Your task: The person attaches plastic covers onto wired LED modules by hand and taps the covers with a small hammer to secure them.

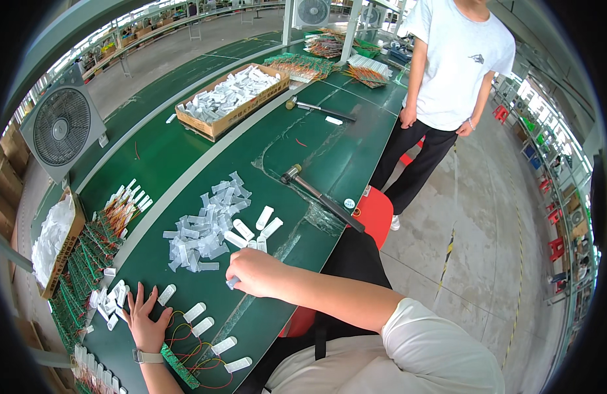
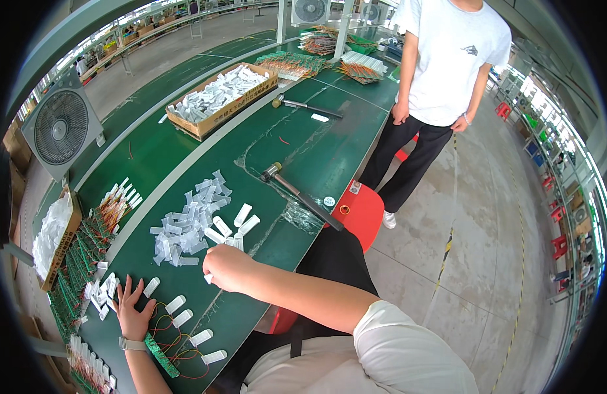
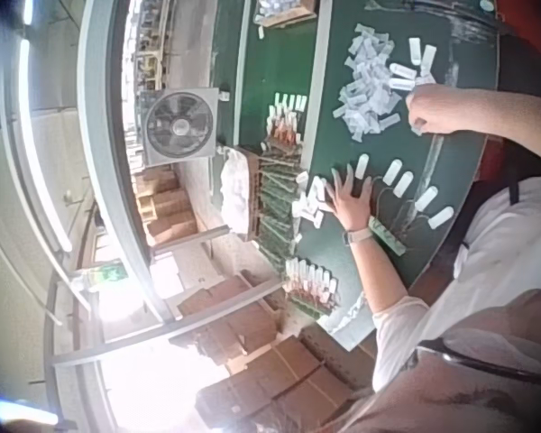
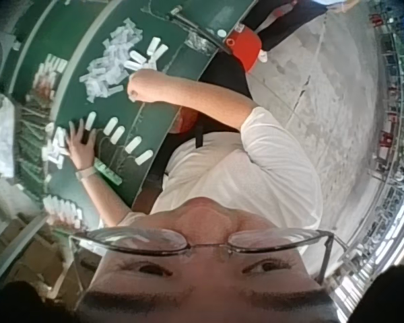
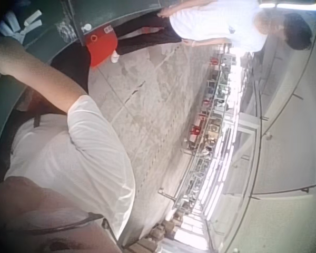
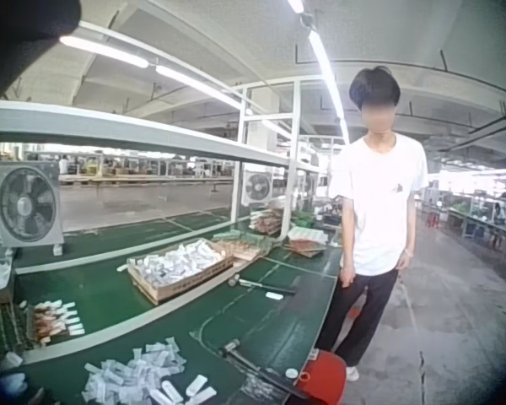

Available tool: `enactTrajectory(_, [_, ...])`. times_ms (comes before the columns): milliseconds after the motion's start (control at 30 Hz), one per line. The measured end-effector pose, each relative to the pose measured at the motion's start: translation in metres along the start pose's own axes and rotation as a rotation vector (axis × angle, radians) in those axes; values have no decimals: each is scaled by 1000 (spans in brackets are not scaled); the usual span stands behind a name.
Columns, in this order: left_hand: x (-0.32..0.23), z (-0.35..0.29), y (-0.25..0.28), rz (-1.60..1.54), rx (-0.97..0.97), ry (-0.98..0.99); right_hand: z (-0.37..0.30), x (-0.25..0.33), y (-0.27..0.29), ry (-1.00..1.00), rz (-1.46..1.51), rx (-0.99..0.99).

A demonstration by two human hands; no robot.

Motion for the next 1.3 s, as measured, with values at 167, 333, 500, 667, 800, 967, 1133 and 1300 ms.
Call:
enactTrajectory(167, [0,-1,-2,6,1,-8,-6,13,6,12,-114,-34])
enactTrajectory(333, [9,-5,-5,14,4,6,-3,19,0,25,-126,-5])
enactTrajectory(500, [10,-7,-2,43,-82,-76,4,17,12,-69,38,-70])
enactTrajectory(667, [-11,8,-1,59,-145,-177,25,27,37,44,-6,-165])
enactTrajectory(800, [8,-6,-4,74,-87,-45,59,48,4,120,10,-120])
enactTrajectory(967, [8,-10,-3,38,-114,-64,86,71,-28,189,15,-16])
enactTrajectory(1133, [7,-8,-2,27,-133,-80,108,89,-49,236,-26,60])
enactTrajectory(1300, [9,-7,-3,18,-144,-71,120,89,-66,214,-59,120])
Point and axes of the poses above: each hand's wrist, its own z-axis towards the middle knuckle, its own y-axis out of the back of the hand, x = y × z, the point moved 10 cm from there along z, towards the middle knuckle, and after that the axes turned 4 degrees about x, right-handed, at the moved point
